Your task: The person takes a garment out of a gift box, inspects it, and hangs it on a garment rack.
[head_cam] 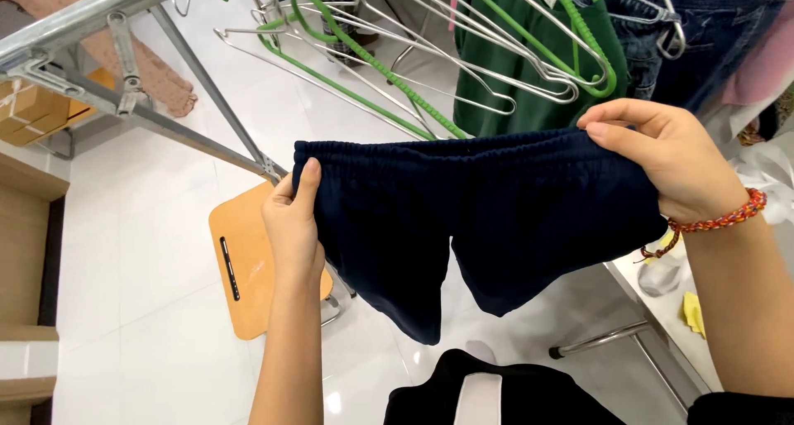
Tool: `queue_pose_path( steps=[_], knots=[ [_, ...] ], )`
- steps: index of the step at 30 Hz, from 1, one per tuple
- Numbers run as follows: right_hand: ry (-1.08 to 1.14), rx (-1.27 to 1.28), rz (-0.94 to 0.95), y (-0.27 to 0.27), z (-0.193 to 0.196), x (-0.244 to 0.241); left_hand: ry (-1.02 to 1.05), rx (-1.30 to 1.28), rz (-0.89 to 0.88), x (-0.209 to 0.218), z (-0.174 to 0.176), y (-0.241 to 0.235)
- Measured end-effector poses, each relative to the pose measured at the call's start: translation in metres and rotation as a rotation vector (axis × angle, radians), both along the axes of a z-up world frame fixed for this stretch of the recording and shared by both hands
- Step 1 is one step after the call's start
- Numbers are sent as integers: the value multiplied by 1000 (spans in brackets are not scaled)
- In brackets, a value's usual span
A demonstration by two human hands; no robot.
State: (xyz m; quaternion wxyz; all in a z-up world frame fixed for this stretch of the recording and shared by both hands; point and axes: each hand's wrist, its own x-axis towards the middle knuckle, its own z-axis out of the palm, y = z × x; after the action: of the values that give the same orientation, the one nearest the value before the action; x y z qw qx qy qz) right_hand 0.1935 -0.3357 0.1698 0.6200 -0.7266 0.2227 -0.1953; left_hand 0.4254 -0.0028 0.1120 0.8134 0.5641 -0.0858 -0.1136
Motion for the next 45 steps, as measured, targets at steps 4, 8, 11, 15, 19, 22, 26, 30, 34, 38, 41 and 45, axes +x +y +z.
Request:
queue_pose_path(
  steps=[4, 8, 11, 15, 19, 22, 26, 30, 34, 38, 41, 45],
  knots=[
    [7, 102, -15, 1, 6, -5, 16, -25, -32, 3, -5, -6],
    [-49, 284, 41, -10, 2, -10, 29, -29, -43, 7, -10, -10],
    [-80, 495, 113, -20, 0, -8, 50, -34, -66, 7, -7, -14],
    [-76, 546, 160, -15, 7, -2, 86, -71, -114, 11, -18, -17],
    [20, 403, 220, -22, -7, -2, 78, -117, -177, 7, -19, -22],
    [58, 417, 354, -16, -3, 5, 45, -110, -185, -2, -6, -26],
    [-121, 596, 542, 1, 28, 20, -29, -9, -164, -13, 4, -23],
    [-288, 649, 473, -27, 49, 37, -69, 118, -150, -15, 7, -16],
    [-432, 485, 377, -62, 61, 74, -121, 187, -201, -17, 4, -13],
    [-378, 155, 176, -102, 54, 132, -159, 242, -197, -17, 10, -9],
    [-206, -204, 20, -115, 45, 172, -216, 248, -193, -15, 6, -1],
    [-66, -299, 64, -123, 37, 214, -266, 241, -176, -11, 4, 4]
  ],
)
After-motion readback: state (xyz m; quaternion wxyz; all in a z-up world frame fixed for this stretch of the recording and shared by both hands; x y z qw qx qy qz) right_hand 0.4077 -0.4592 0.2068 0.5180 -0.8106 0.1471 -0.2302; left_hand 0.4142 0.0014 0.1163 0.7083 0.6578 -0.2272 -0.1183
